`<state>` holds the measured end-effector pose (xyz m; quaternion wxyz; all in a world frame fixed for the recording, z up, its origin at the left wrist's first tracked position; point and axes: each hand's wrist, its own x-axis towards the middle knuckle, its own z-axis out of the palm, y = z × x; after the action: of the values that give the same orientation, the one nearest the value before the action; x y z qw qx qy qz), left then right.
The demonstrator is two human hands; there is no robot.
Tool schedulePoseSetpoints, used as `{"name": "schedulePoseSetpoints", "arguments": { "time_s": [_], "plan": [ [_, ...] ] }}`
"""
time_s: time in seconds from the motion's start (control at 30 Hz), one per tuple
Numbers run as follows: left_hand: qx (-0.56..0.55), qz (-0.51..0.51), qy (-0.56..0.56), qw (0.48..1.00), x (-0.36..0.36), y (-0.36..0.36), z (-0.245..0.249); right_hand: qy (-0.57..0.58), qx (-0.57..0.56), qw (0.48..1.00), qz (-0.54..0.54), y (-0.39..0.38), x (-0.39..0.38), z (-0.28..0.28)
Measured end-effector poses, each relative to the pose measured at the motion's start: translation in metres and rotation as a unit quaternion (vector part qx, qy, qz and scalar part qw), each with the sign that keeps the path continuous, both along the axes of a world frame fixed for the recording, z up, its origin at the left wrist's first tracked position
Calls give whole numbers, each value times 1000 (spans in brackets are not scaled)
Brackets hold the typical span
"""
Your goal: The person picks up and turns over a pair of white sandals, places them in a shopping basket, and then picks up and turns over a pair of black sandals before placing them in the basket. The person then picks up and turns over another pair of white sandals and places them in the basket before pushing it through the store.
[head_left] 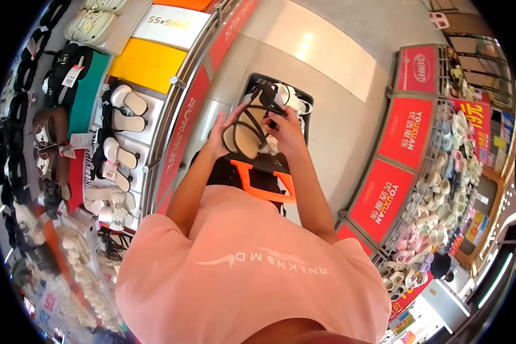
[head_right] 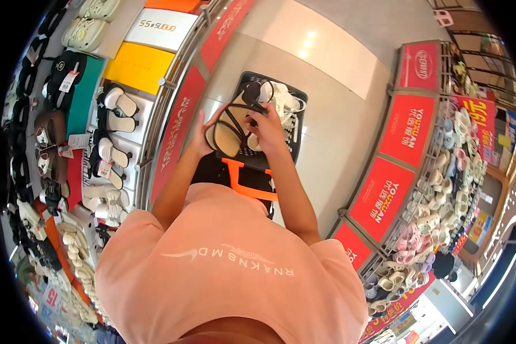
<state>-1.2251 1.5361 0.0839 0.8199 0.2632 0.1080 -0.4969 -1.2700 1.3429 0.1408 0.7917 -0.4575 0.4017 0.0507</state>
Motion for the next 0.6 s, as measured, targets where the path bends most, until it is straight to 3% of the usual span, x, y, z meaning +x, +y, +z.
{"name": "schedulePoseSetpoints", "arguments": {
  "time_s": [0.03,0.07,0.17,0.2,0.33,0.43,0.6],
  "plan": [
    [-32,24,-26,999,0,4,5,-4,-8,1000,-6,5,1,7],
    [-8,37,23,999,-3,13,-5,-17,-7,1000,-16,11,1,11],
    [30,-6,-55,998,-9,40,-37,-25,-22,998,-47,34,-9,26],
    [-29,-2,-77,997,-1,45,-16,-25,-31,997,-63,39,-10,32],
    [105,-14,-292,951,8,53,25,-35,-85,989,-113,57,-19,38],
    [188,-21,-384,904,13,50,57,-37,-132,986,-96,64,-27,44],
    [286,-12,-400,871,26,44,53,-36,-178,983,-20,57,-33,60]
  ]
}}
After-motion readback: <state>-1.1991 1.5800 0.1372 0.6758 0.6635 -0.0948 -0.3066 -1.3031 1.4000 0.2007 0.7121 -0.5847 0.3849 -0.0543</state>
